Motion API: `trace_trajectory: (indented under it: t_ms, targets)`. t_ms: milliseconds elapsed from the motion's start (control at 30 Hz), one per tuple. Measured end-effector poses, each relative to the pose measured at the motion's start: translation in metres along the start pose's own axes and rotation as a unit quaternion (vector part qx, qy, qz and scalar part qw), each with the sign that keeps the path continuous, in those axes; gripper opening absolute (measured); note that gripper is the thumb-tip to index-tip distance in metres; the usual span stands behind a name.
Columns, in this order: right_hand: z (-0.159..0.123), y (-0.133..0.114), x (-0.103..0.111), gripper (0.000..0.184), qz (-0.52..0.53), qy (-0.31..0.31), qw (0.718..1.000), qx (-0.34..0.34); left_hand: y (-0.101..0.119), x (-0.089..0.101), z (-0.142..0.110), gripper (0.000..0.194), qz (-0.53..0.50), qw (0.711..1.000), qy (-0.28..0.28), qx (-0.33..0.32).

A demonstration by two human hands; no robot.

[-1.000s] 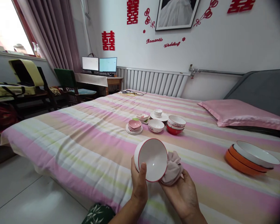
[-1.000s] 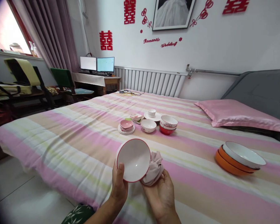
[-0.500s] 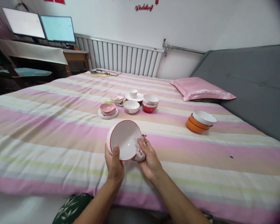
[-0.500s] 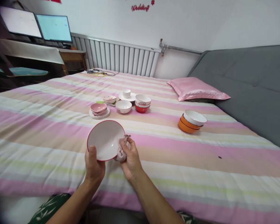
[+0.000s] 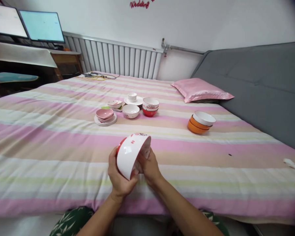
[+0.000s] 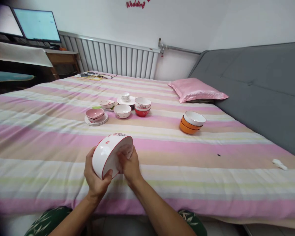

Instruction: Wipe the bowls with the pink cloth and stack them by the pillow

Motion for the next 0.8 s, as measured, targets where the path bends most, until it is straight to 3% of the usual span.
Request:
trace_trajectory:
  t_ms: [167,333,400,500,667,800]
  targets:
    - [0.015,-0.031,0.024,0.03,-0.104,0.026,0.991,0.08,-0.013,-0.011,0.002,0.071,-0.061,0.996,-0.049,0.048]
    - [0.019,-0.065,0.034,0.032,-0.204,0.009,0.968,0.149,-0.033,-0.022,0.0,0.072,-0.121,0.981,-0.099,0.118]
    - [0.018,-0.081,0.031,0.032,-0.269,-0.021,0.941,0.204,-0.041,-0.029,-0.001,0.071,-0.144,0.971,-0.132,0.136]
    - [0.012,-0.1,0.017,0.033,-0.374,-0.08,0.879,0.285,-0.045,-0.039,-0.001,0.068,-0.18,0.954,-0.191,0.147]
    - [-0.006,-0.108,-0.014,0.035,-0.467,-0.178,0.804,0.323,-0.03,-0.054,0.003,0.043,-0.206,0.921,-0.294,0.147]
    - [-0.027,-0.099,-0.045,0.028,-0.529,-0.258,0.738,0.33,-0.018,-0.06,0.0,0.017,-0.193,0.906,-0.348,0.146]
Point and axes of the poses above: each hand's wrist, its own z-axis towards the middle knuckle, its own x-axis out of the back of the hand, y = z × x, the point moved 9 cm from there along z, towards the middle knuckle, and after that the axes turned 3 degrees about z, right-handed, at the moved point
